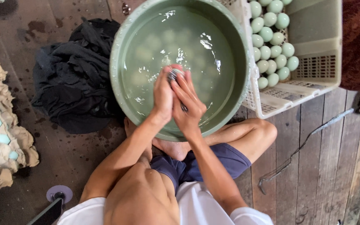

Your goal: Scrubbing duck eggs with steel wool in a basin of water to clean them.

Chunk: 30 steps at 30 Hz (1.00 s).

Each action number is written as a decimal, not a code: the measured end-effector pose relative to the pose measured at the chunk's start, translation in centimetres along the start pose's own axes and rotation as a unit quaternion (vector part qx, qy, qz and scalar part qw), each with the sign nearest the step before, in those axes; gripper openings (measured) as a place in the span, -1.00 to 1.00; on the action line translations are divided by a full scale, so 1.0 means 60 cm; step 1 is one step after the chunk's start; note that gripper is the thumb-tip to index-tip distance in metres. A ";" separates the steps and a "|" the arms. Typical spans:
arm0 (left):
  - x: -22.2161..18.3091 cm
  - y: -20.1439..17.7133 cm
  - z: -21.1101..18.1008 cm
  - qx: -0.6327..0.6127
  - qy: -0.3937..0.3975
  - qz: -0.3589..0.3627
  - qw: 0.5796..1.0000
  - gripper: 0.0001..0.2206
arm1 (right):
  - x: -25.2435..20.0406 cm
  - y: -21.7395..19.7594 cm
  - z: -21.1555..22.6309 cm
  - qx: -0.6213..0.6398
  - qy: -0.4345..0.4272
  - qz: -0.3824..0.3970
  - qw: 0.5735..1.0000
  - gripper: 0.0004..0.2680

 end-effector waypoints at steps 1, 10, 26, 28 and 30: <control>-0.004 -0.002 0.008 -0.001 -0.001 0.006 1.000 -0.70 | 0.021 -0.004 0.004 -0.002 -0.001 -0.006 1.000 -0.85; -0.007 -0.020 0.058 -0.077 -0.121 0.007 0.990 -0.68 | 0.035 -0.047 -0.061 0.024 0.209 -0.004 0.978 -0.84; 0.013 -0.001 0.048 -0.092 -0.112 -0.006 0.989 -0.61 | 0.049 -0.076 -0.095 -0.035 0.238 0.040 0.970 -0.79; 0.005 -0.011 0.069 -0.065 -0.093 0.008 0.993 -0.59 | 0.026 -0.063 -0.059 -0.022 0.159 -0.028 0.987 -0.75; -0.006 -0.007 0.077 -0.017 -0.002 0.096 0.995 -0.65 | 0.004 -0.029 -0.023 -0.042 -0.019 -0.008 0.999 -0.77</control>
Point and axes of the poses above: each hand's wrist, its own x-axis towards the middle knuckle, its own y-axis out of the palm, z = x × y, the point moved 4 cm from there along x, towards the middle knuckle, and after that the axes turned 15 degrees about y, right-handed, at the moved point
